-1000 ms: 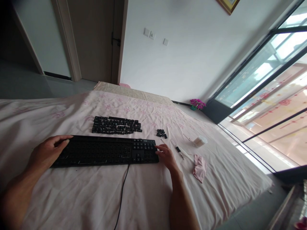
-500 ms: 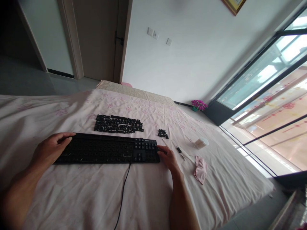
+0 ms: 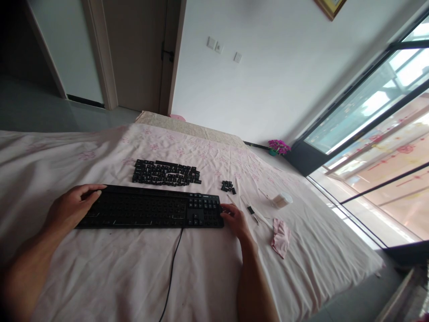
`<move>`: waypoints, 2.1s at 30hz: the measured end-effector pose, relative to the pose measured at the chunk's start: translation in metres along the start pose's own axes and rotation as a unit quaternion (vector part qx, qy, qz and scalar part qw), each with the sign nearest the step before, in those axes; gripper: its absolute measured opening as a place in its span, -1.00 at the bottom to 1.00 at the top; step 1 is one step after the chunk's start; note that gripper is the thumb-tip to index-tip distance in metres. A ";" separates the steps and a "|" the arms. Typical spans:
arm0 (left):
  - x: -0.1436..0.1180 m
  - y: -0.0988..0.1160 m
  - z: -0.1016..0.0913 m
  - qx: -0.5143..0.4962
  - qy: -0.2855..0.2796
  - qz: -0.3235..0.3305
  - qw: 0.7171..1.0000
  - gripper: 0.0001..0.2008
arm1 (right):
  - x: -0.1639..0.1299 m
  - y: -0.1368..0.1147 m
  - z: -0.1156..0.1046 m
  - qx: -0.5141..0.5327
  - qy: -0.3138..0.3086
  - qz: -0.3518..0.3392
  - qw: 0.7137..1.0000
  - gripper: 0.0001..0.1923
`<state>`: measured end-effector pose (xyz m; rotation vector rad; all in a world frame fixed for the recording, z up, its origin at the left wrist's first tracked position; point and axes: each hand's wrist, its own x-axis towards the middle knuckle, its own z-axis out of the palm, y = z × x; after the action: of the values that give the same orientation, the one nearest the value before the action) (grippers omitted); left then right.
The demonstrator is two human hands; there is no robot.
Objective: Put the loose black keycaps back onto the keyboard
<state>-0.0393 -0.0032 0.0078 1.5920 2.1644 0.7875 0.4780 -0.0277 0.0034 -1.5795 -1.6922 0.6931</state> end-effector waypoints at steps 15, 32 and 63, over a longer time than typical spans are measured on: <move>0.000 -0.001 0.001 -0.005 0.005 0.005 1.000 -0.65 | 0.001 -0.002 0.000 -0.043 -0.001 -0.044 0.998 -0.67; 0.000 0.000 0.000 -0.004 0.001 0.005 1.000 -0.64 | -0.003 -0.014 -0.003 -0.098 -0.015 -0.085 0.991 -0.69; -0.001 0.000 0.001 0.001 0.006 0.008 1.000 -0.64 | -0.003 -0.022 -0.004 -0.184 -0.011 -0.094 0.978 -0.69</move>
<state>-0.0389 -0.0039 0.0067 1.6106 2.1644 0.8034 0.4680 -0.0330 0.0225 -1.6283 -2.0422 0.3146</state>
